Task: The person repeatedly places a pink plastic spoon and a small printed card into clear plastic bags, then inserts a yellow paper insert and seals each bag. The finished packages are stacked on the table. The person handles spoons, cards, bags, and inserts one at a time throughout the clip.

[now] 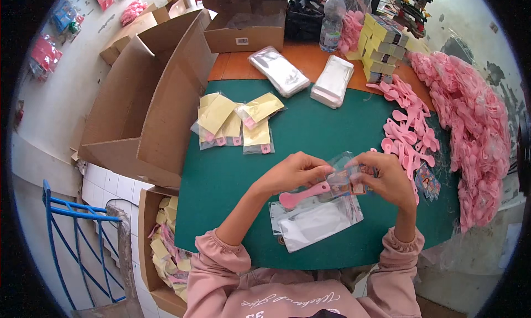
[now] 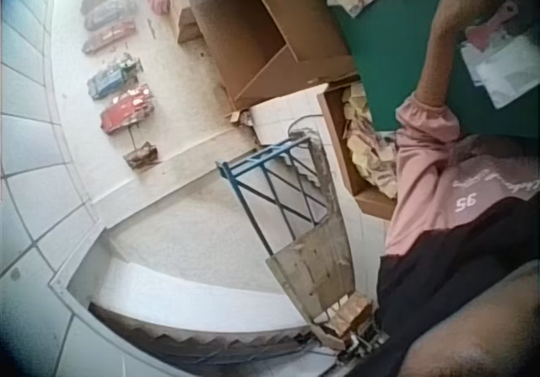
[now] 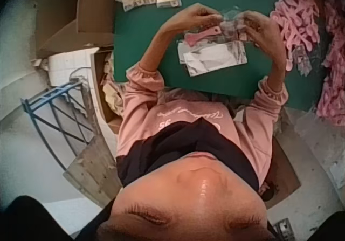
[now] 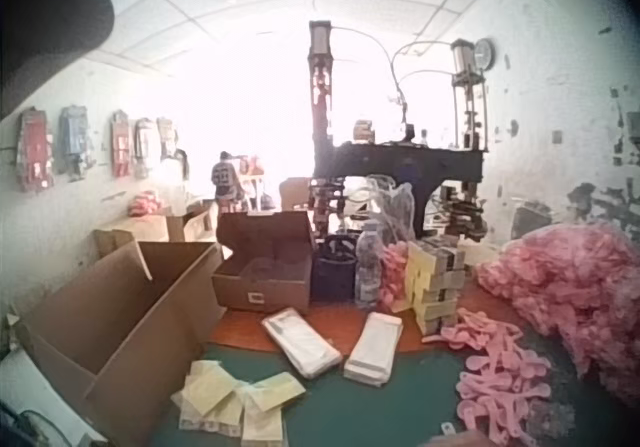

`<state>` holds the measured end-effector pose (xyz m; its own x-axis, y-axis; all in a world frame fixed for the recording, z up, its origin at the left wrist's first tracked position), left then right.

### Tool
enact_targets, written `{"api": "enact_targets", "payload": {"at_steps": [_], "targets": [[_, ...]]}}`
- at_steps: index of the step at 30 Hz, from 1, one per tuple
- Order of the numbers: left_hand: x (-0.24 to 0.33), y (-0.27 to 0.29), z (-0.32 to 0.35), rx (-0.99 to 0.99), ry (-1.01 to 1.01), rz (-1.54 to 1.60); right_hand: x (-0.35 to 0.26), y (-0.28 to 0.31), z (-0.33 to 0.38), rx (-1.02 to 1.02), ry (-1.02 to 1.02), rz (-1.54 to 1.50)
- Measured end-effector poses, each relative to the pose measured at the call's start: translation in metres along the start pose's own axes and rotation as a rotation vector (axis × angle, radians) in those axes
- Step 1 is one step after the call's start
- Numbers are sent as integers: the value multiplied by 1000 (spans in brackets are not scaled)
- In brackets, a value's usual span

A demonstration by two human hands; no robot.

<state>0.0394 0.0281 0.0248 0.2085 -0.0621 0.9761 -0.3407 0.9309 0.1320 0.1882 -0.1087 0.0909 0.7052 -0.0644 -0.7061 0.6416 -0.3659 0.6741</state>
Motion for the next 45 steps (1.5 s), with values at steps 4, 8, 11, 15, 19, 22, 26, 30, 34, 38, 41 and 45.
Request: {"api": "enact_targets", "payload": {"at_steps": [4, 8, 11, 15, 19, 22, 26, 30, 34, 38, 41, 45], "targets": [[-3, -1, -1, 42, -26, 82, 7, 14, 2, 335, -315, -283], [-4, -3, 0, 75, -11, 161, 1, 13, 4, 146, -219, -174], [-1, -2, 0, 31, -34, 59, -3, 6, 1, 37, -183, -87], [2, -6, 5, -16, -48, 13, 1, 1, 0, -21, -73, -96], [3, -4, 5, 22, -70, 43, -3, 3, 0, -11, -228, -133], [5, -2, 5, 63, -119, -71, -2, 0, 1, -78, -163, -25], [4, -9, 5, 28, -183, -213, -6, -11, -2, -153, -55, -28], [-1, -6, 2, 63, -167, -156, 3, -15, 3, -42, -182, -268], [-8, -4, 2, 125, -188, -40, 11, -10, 1, -208, -282, -195], [1, -12, 3, 130, -186, -129, 8, -34, 3, -107, 150, -54], [11, -10, 8, 162, -143, -276, 12, -41, 2, -63, -54, -153], [-7, 13, 6, 43, -172, -435, 37, -35, -1, 51, -218, -253]]}}
Point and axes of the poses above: each hand's wrist, its own z-axis away from the middle knuckle, its own y-axis out of the back of the hand, x = y × z, the point moved 2 cm from there along -z, towards the middle knuckle, and after that the axes turned 12 degrees about x, right-handed, at the moved point
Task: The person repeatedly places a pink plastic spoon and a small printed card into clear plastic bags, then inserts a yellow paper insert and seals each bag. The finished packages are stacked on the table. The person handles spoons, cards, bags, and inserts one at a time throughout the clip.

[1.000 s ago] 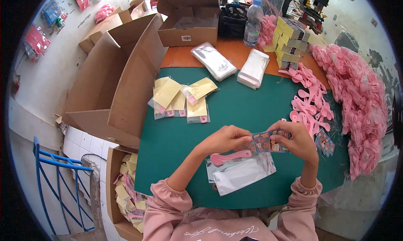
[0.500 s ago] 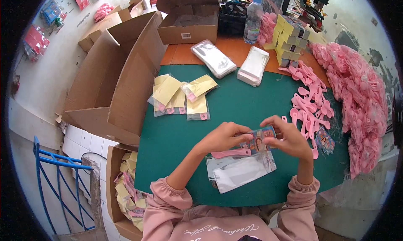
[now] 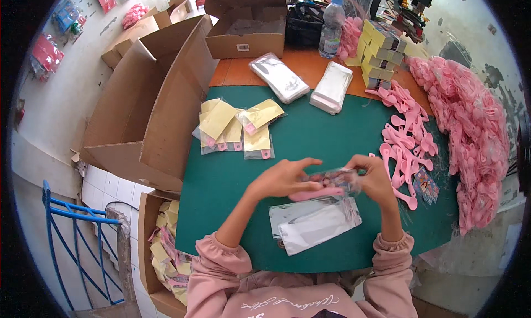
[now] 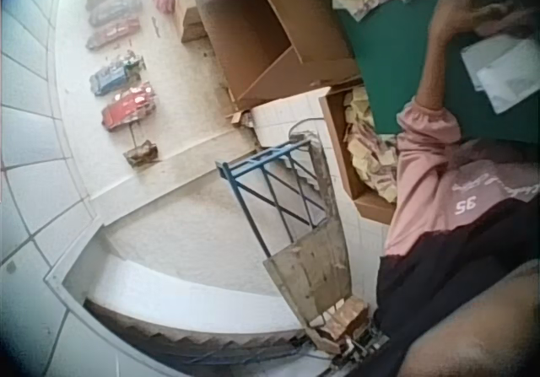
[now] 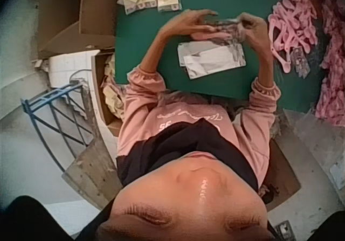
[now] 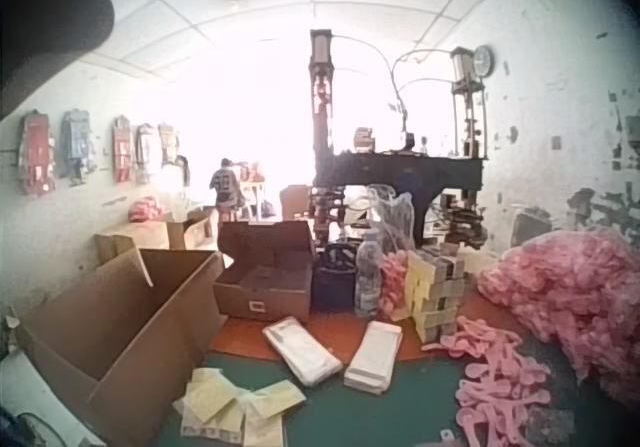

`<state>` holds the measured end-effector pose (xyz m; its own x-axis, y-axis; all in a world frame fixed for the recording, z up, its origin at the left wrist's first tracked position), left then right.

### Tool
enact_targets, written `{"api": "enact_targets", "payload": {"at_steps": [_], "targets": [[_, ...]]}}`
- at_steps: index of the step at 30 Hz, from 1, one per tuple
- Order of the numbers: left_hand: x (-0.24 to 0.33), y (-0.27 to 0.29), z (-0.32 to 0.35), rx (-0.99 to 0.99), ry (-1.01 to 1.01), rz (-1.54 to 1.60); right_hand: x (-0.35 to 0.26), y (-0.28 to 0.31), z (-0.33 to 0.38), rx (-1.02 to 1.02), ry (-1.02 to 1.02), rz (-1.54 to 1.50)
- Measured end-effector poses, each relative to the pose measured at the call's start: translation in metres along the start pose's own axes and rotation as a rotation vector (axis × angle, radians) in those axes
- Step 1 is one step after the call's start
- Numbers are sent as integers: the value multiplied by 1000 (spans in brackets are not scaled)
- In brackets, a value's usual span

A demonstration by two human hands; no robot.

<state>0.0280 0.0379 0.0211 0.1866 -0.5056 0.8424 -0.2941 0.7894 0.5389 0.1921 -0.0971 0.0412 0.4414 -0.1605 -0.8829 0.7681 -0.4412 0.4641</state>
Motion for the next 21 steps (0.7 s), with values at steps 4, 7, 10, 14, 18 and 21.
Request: {"api": "enact_targets", "payload": {"at_steps": [4, 7, 10, 14, 18, 21], "targets": [[-41, 4, 1, -38, 101, 552, 8, 1, -4, 41, -162, -261], [-35, 8, 2, 24, 185, 543, 6, -1, -4, -38, -283, -343], [-38, 5, 4, 20, 190, 626, 18, 0, -5, -56, -271, -287], [-32, -14, 2, 359, 17, 501, 21, 3, -11, 197, -41, -263], [-27, -28, 11, 406, 306, 805, -6, -14, -13, 210, 118, 28], [-26, -35, 16, 221, 417, 1083, -16, -28, -2, -10, 374, 181]]}}
Point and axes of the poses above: each hand's wrist, its own z-axis away from the middle knuckle, its own y-axis out of the back of the hand, x = y × z, the point moved 2 cm from there along -z, towards the middle knuckle, and after that the axes turned 12 degrees about x, right-handed, at the moved point
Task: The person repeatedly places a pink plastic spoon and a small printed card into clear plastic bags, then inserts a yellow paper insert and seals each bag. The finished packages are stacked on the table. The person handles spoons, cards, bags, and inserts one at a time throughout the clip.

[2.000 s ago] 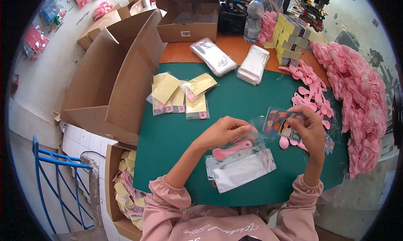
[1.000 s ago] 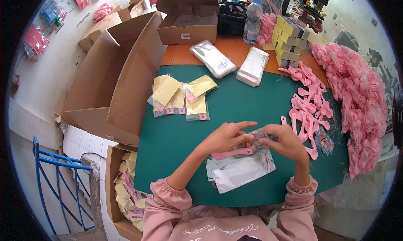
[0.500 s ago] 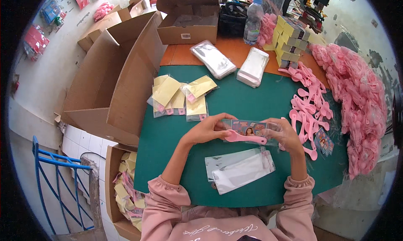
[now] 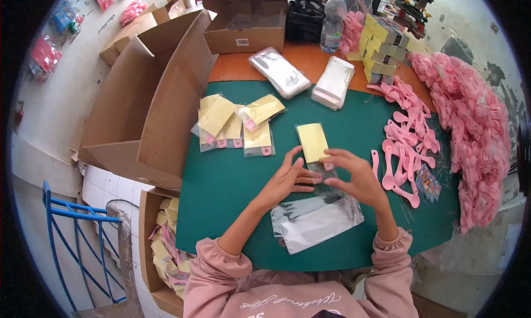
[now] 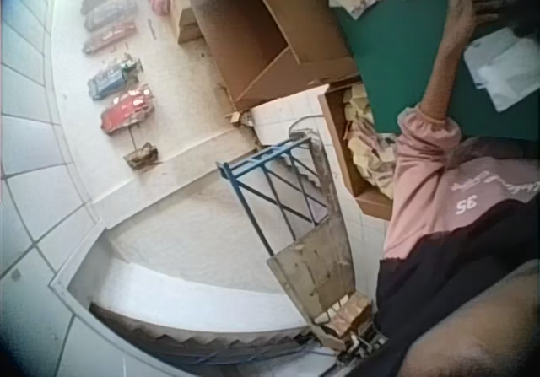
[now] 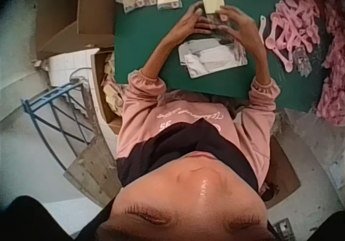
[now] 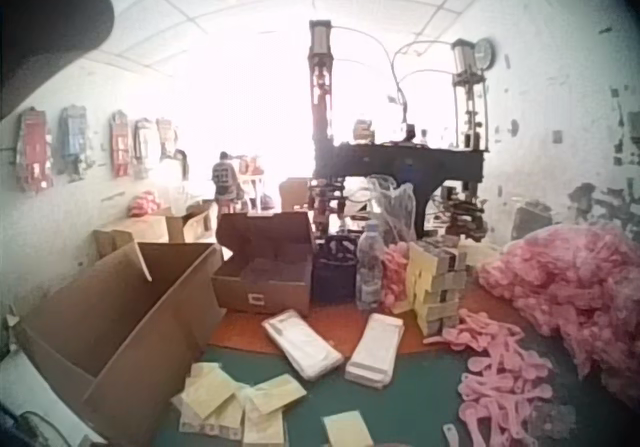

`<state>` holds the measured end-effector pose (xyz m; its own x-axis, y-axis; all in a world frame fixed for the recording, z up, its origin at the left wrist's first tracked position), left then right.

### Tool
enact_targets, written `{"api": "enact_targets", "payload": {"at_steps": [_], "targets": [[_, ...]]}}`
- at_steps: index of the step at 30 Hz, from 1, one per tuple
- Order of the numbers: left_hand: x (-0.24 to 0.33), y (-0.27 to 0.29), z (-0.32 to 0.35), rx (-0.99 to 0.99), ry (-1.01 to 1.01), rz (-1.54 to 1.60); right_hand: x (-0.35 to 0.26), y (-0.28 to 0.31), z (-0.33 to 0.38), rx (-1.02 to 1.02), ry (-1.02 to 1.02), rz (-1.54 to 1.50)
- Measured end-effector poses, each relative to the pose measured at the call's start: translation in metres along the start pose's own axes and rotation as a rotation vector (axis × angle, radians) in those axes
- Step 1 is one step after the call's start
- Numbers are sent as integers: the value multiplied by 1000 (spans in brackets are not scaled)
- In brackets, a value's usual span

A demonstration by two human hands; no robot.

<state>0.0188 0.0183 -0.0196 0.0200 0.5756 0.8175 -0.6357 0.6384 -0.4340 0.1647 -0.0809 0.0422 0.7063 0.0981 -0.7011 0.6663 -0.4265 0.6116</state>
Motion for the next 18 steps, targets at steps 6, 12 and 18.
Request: {"api": "enact_targets", "payload": {"at_steps": [6, 12, 18], "targets": [[-7, 5, 8, 73, 50, -119, -4, -12, 17, -161, 48, 53], [0, -2, 17, 65, 12, -234, -7, -33, 28, -131, 193, 176], [2, -3, 14, 108, -46, -320, -4, -43, 29, -116, 252, 226]]}}
Point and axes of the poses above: each hand's wrist, its own z-axis away from the middle knuckle, its own y-axis out of the back of the hand, x = y × z, the point moved 2 cm from there along -z, towards the middle knuckle, and after that the axes turned 12 degrees about x, right-handed, at the moved point
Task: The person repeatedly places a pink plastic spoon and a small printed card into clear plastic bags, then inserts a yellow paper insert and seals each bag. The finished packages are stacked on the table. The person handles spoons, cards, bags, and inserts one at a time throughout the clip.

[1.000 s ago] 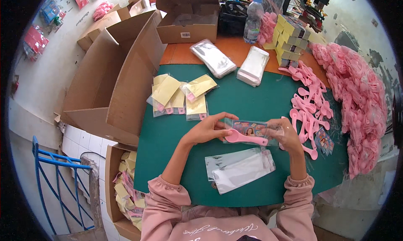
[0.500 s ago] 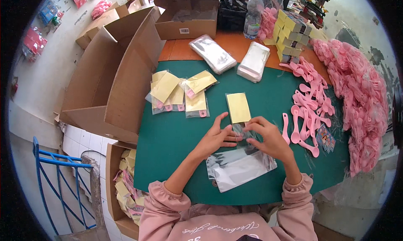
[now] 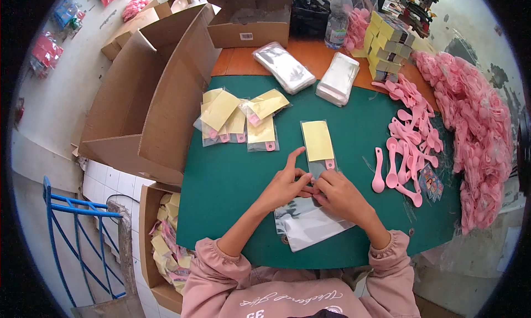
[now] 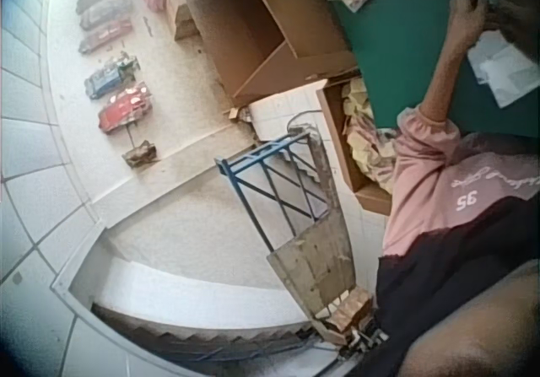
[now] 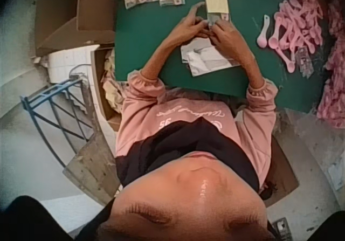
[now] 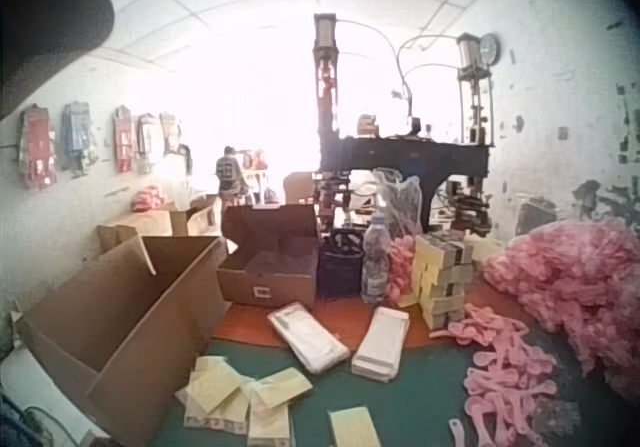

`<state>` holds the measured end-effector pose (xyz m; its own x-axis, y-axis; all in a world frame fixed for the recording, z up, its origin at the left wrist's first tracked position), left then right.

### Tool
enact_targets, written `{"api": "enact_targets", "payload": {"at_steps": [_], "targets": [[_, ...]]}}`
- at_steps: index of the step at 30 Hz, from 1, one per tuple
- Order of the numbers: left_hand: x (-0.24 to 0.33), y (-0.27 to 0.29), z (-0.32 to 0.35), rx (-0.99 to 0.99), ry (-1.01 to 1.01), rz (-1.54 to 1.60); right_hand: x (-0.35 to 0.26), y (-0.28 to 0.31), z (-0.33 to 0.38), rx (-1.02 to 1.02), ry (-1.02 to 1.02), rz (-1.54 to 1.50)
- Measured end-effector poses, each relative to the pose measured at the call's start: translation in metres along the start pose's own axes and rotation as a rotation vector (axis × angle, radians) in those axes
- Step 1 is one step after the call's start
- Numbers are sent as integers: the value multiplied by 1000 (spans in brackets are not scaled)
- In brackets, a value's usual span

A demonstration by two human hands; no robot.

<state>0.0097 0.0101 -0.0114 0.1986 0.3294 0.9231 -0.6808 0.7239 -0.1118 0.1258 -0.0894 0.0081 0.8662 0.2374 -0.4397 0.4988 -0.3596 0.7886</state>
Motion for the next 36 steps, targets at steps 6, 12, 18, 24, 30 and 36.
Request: {"api": "enact_targets", "payload": {"at_steps": [6, 12, 18, 24, 30, 36], "targets": [[-7, 5, -10, 113, -149, -147, -6, 11, -5, -88, -52, -227], [1, 10, -8, 172, -109, -28, 18, 48, -13, -53, -300, -441], [4, 9, -3, 89, -35, -62, -2, 21, -16, -52, -70, -136], [2, 10, -3, 82, -85, -123, -4, 0, -12, -48, -55, -68], [-3, 14, -7, 134, -159, -282, -6, -6, -10, -9, -1, -13], [-3, 13, -7, 185, -163, -200, -1, 3, -10, -104, -51, -233]]}}
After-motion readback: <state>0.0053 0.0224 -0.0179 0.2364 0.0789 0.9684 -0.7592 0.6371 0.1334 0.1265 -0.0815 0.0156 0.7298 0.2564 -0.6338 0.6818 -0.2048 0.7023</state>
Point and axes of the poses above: each hand's wrist, its own z-axis away from the middle knuckle, its own y-axis out of the back of the hand, x = y × z, the point moved 2 cm from there along -z, towards the middle knuckle, and after that the axes turned 12 degrees about x, right-handed, at the moved point
